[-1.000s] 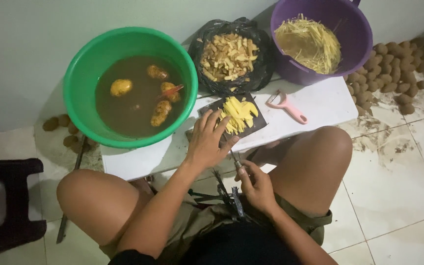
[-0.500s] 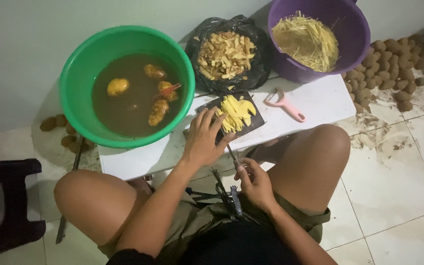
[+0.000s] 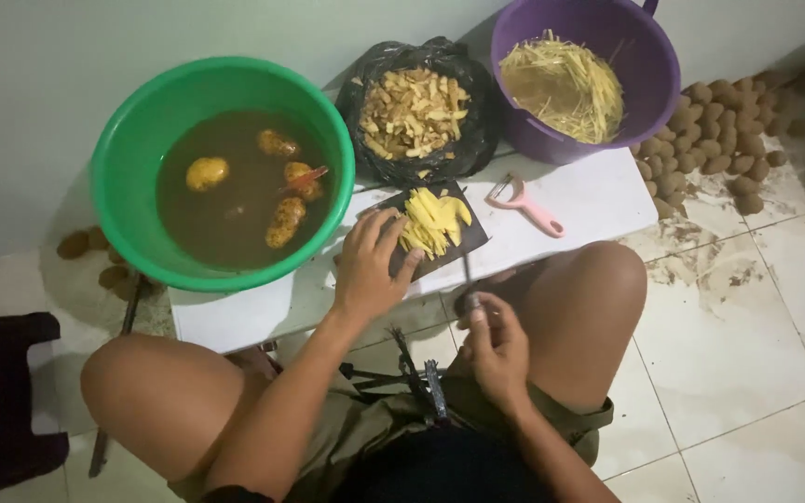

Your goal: Slicing peeled potatoes into thin strips on a cutting board using a knife in a food preparation area.

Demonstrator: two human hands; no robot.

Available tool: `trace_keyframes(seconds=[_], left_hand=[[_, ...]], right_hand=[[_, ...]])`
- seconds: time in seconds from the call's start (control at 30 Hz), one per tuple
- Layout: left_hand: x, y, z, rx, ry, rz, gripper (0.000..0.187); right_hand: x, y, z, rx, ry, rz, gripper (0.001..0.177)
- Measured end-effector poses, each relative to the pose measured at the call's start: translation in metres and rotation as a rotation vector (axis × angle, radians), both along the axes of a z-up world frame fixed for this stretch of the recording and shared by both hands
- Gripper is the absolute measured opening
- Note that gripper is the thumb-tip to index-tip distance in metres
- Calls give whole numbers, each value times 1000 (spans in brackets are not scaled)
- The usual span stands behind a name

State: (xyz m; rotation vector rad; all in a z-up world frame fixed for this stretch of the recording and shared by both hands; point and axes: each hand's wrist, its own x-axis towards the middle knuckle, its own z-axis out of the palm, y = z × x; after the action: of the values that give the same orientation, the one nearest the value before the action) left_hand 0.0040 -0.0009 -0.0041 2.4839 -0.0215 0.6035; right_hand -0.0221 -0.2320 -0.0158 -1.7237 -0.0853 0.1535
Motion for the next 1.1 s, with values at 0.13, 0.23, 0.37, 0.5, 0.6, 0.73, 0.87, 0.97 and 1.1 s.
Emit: trace_keyframes(seconds=[0.13, 0.23, 0.37, 0.5, 0.6, 0.73, 0.87, 0.97, 1.1], left_hand=[[14, -5, -3, 58, -96, 33, 37], [30, -15, 2, 152, -24, 16, 28], [63, -35, 2, 291, 54, -11, 28], [100, -52, -15, 414, 210, 42, 25], [110, -56, -2, 404, 350, 39, 22], [124, -56, -9, 385, 404, 48, 25], [124, -51, 0, 268, 403, 108, 15], [101, -41, 28, 40, 392, 116, 20], [47, -23, 48, -608, 250, 171, 36]], right_hand=[[17, -18, 31, -25, -94, -85, 31], [33, -30, 48, -191, -255, -57, 36], [54, -33, 44, -41, -259, -43, 31], [57, -27, 40, 35, -255, -47, 30], [55, -32, 32, 109, -191, -19, 33], [55, -37, 23, 141, -143, 3, 33], [56, -35, 27, 116, -156, -10, 32], [56, -36, 28, 77, -163, 14, 33], [53, -36, 29, 93, -137, 57, 35]])
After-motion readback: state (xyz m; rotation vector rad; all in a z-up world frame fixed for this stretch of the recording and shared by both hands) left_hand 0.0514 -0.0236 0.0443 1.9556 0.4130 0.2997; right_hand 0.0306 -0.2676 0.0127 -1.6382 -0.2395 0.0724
